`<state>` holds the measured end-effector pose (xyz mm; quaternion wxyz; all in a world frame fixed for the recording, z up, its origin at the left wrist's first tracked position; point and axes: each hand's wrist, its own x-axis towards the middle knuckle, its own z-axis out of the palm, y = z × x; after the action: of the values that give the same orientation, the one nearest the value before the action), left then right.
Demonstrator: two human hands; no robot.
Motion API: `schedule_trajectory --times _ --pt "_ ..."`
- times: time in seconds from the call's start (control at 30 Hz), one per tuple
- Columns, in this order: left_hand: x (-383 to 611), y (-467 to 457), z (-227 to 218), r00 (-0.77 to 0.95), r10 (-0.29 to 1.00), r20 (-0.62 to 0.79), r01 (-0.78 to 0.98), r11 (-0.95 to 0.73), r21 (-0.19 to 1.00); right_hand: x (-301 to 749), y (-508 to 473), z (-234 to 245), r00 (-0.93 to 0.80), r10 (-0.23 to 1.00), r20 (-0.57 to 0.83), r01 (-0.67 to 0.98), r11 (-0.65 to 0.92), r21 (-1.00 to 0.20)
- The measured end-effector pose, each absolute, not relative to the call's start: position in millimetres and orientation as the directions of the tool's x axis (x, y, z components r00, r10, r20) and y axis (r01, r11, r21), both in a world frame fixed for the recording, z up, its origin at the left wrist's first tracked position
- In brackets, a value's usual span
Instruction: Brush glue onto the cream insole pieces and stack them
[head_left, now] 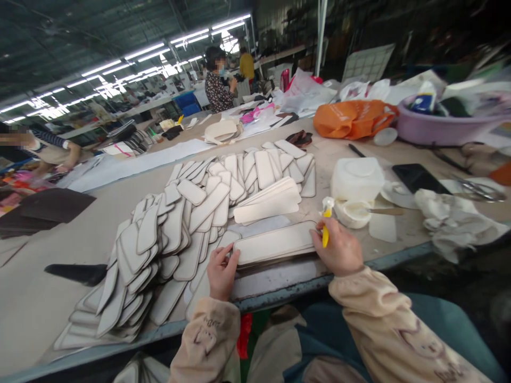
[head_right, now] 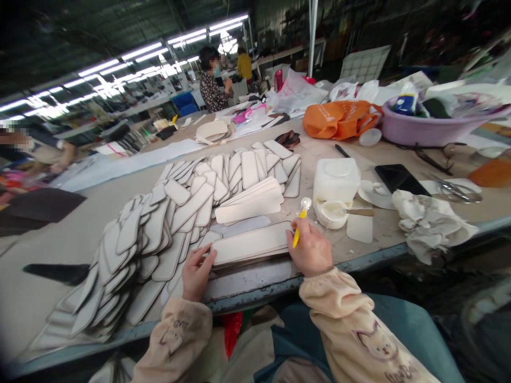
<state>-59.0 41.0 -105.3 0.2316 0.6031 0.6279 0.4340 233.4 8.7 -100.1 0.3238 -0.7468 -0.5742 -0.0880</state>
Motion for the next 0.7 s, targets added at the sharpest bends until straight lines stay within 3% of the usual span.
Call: schedule_trajectory --times 0.2,0.47,0.57,0.7 --pt "-60 41 -106 -0.195 0.962 0.192 0.599 -0.038 0.8 233 6 -87 0.294 0.808 0.511 0.921 -0.097 -0.377" --pt "-60 42 -101 -0.197 0.966 0.168 0.658 0.003 0.753 175 0 -92 -0.149 0.779 0.61 0.811 0.449 -0.376" --pt "-61 42 -100 -0.213 0.966 0.147 0.651 0.028 0.758 158 2 -105 -0.206 0.782 0.588 0.788 0.488 -0.374" --pt "-60 42 -100 -0.212 0.967 0.138 0.617 0.022 0.787 170 0 -108 -0.147 0.825 0.545 0.822 0.408 -0.397"
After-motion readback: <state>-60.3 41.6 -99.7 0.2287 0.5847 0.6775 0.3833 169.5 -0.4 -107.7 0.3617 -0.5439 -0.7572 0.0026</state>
